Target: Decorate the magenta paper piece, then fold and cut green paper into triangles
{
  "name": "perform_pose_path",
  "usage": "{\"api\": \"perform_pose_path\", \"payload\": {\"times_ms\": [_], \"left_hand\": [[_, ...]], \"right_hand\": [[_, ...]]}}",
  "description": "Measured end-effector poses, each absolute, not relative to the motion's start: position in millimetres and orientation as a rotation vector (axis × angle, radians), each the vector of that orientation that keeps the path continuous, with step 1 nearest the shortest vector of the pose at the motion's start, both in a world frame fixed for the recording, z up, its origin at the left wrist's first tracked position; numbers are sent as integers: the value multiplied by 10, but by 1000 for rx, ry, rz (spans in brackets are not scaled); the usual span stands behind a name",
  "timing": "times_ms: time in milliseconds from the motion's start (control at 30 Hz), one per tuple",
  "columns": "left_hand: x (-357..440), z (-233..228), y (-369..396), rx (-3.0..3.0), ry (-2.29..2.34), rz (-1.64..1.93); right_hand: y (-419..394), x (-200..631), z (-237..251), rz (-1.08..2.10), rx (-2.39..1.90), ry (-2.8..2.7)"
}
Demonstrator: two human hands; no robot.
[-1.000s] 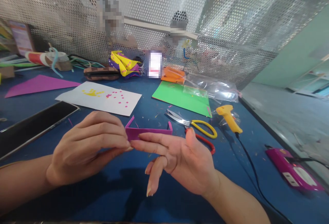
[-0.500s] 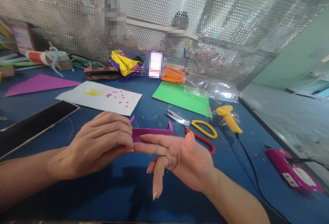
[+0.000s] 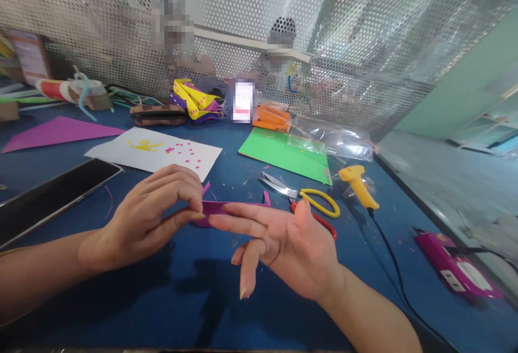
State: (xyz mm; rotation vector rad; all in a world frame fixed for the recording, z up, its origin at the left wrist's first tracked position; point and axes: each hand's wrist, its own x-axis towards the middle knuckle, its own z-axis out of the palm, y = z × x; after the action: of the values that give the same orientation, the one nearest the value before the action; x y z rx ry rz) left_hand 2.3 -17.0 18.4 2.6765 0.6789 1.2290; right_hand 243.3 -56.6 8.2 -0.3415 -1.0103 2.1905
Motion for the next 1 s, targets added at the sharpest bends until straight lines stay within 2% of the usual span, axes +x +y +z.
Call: {"api": "perform_pose_path", "payload": {"times_ms": [200,600,767,1000], "left_hand": [[6,155,-133,2378,973,1341],[59,152,-229,2491,784,1142],[63,164,-216,2346,917,1168],[2,183,-278,2741,721,1264]], "right_hand": [[-577,2437,74,2174,-353,-1034],[-602,2408,81,2201,-409,-1103],[-615,2414,67,2210,-416,-1080],[-642,2398,79,2373,-331,-1034]]}}
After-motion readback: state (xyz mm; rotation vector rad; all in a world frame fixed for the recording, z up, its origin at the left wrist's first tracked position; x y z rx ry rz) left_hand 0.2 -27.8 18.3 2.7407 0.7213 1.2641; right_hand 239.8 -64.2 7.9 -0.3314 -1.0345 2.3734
